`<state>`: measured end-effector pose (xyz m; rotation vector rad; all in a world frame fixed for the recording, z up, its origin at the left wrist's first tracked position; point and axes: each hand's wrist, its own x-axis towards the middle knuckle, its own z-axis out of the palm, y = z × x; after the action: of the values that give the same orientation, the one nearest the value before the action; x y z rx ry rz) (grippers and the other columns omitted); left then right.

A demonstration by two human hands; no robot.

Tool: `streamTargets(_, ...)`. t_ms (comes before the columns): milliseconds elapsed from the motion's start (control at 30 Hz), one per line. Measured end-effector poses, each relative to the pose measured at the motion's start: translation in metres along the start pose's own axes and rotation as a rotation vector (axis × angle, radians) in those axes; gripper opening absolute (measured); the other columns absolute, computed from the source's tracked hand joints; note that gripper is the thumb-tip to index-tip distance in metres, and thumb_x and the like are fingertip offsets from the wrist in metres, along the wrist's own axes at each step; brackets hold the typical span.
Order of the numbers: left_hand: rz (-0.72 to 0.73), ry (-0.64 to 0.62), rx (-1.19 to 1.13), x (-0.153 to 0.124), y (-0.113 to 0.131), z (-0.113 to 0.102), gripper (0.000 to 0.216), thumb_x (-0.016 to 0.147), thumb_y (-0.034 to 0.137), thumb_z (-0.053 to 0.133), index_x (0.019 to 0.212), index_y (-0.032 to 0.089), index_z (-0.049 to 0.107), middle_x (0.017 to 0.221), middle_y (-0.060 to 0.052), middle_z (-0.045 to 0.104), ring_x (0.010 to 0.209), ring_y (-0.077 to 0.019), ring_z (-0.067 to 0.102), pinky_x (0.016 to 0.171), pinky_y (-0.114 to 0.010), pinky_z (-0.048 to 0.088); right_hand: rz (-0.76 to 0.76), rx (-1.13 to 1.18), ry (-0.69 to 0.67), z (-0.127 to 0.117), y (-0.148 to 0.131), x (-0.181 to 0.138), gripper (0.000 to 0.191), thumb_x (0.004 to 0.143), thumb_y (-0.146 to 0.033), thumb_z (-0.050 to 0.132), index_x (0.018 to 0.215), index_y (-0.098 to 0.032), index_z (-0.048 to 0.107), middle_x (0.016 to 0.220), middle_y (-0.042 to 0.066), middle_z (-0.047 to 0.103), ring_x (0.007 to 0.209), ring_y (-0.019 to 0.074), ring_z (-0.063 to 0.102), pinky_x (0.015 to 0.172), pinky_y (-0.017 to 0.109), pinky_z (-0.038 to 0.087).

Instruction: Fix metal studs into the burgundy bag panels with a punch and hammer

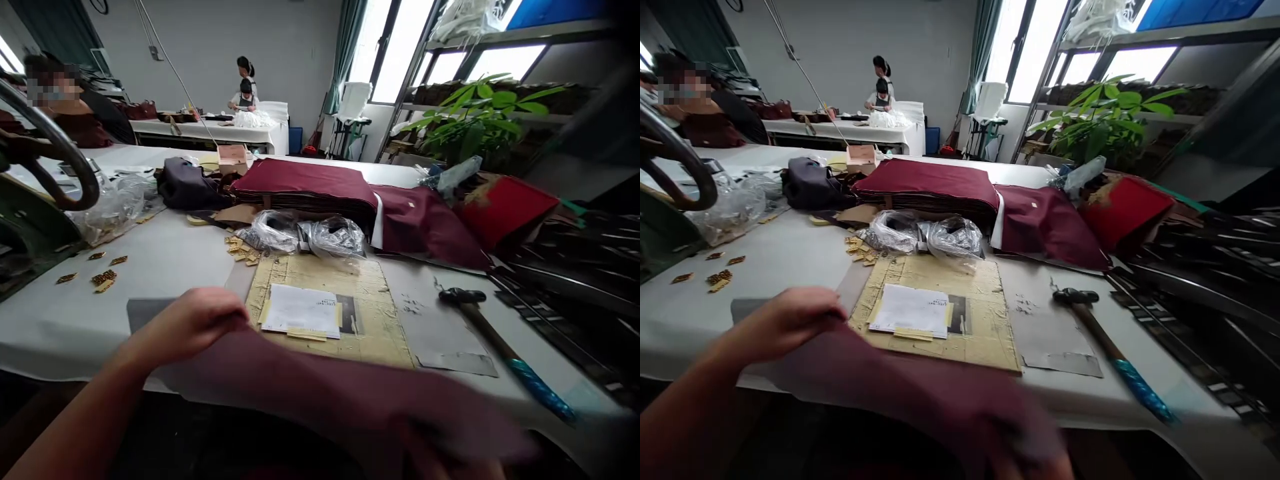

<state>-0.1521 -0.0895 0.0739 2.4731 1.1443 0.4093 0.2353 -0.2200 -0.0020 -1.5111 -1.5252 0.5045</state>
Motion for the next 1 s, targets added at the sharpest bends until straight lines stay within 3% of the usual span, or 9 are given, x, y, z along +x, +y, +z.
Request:
streamTargets(100, 0.038, 0.037, 0.224, 0.080, 0.016, 0.002, 0.024, 0.099, 0.036, 0.058, 0.086, 0.019, 0.070, 0.083, -0.003, 0.072, 0.083, -0.0191, 0.067, 0.075, -0.027, 0.047, 0.142, -0.113, 0.095, -0.008, 0.021, 0.044, 0.041, 0.089, -0.049, 0.067, 0.121, -0.023, 0.068, 0.097, 0.007, 0.077, 0.087, 0.0304, 0.073, 0.064, 0.032, 0.060)
streamTargets(200, -0.055, 0.067, 0.375, 0.132, 0.023, 0.029, 0.020, 0.092, 0.028, 0.068, 0.106, 0.014, 0.072, 0.107, -0.013, 0.074, 0.108, -0.0310, 0.067, 0.098, -0.041, 0.049, 0.162, -0.316, -0.019, -0.009, 0.046, 0.094, 0.070, 0.088, -0.057, 0.061, 0.145, -0.017, 0.052, 0.127, 0.013, 0.069, 0.111, 0.0338, 0.068, 0.087, 0.041, 0.058)
streamTargets(300, -0.126, 0.218, 0.436, 0.119, 0.035, 0.071, 0.066, 0.090, 0.031, 0.072, 0.147, 0.008, 0.048, 0.153, -0.026, 0.046, 0.147, -0.0415, 0.037, 0.119, -0.061, 0.030, 0.096, -0.539, -0.077, -0.010, 0.067, 0.115, 0.083, 0.089, -0.061, 0.054, 0.156, -0.014, 0.039, 0.144, 0.017, 0.057, 0.125, 0.0375, 0.058, 0.096, 0.049, 0.054)
streamTargets(400, 0.083, 0.100, 0.333, 0.074, 0.045, 0.108, 0.086, 0.091, 0.064, 0.062, 0.157, 0.015, 0.035, 0.164, -0.018, 0.034, 0.153, -0.0344, 0.030, 0.123, -0.055, 0.031, -0.093, -0.655, -0.032, -0.012, 0.066, 0.125, 0.067, 0.096, -0.059, 0.047, 0.149, -0.017, 0.050, 0.139, 0.015, 0.060, 0.127, 0.0379, 0.055, 0.098, 0.053, 0.052)
streamTargets(500, 0.149, 0.044, 0.287, 0.049, 0.047, 0.130, 0.098, 0.086, 0.078, 0.055, 0.158, 0.016, 0.032, 0.164, -0.017, 0.033, 0.153, -0.0332, 0.031, 0.123, -0.054, 0.033, -0.369, -0.602, -0.071, 0.002, 0.030, 0.155, 0.046, 0.101, -0.047, 0.046, 0.136, -0.022, 0.063, 0.131, 0.012, 0.065, 0.122, 0.0342, 0.057, 0.099, 0.048, 0.050)
streamTargets(633, 0.101, 0.105, 0.304, 0.052, 0.046, 0.141, 0.100, 0.087, 0.082, 0.046, 0.161, 0.018, 0.027, 0.166, -0.014, 0.029, 0.154, -0.0323, 0.030, 0.123, -0.056, 0.032, -0.604, -0.442, -0.374, 0.071, -0.042, 0.224, 0.032, 0.104, -0.030, 0.049, 0.127, -0.023, 0.070, 0.128, 0.008, 0.067, 0.117, 0.0259, 0.060, 0.102, 0.038, 0.047)
streamTargets(733, 0.117, 0.156, 0.349, 0.057, 0.041, 0.148, 0.103, 0.086, 0.085, 0.042, 0.160, 0.015, 0.027, 0.165, -0.015, 0.029, 0.152, -0.0338, 0.032, 0.121, -0.056, 0.036, -0.528, -0.449, -0.559, 0.144, -0.076, 0.281, 0.031, 0.103, -0.022, 0.051, 0.127, -0.023, 0.070, 0.134, 0.006, 0.065, 0.124, 0.0217, 0.058, 0.105, 0.030, 0.043)
streamTargets(867, 0.221, 0.253, 0.458, 0.060, 0.027, 0.164, 0.092, 0.091, 0.073, 0.052, 0.158, 0.013, 0.032, 0.159, -0.017, 0.042, 0.148, -0.0339, 0.039, 0.118, -0.051, 0.040, -0.386, -0.559, -0.622, 0.223, -0.081, 0.335, 0.021, 0.100, -0.030, 0.062, 0.114, -0.018, 0.072, 0.122, 0.009, 0.069, 0.113, 0.0242, 0.064, 0.098, 0.039, 0.051)
streamTargets(1000, 0.161, 0.454, 0.521, 0.067, 0.016, 0.188, 0.048, 0.099, 0.034, 0.058, 0.146, 0.025, 0.050, 0.131, -0.011, 0.066, 0.127, -0.0275, 0.059, 0.114, -0.049, 0.045, -0.268, -0.623, -0.670, 0.257, -0.069, 0.352, 0.030, 0.098, -0.039, 0.067, 0.118, -0.016, 0.066, 0.122, 0.009, 0.065, 0.108, 0.0234, 0.064, 0.094, 0.045, 0.056)
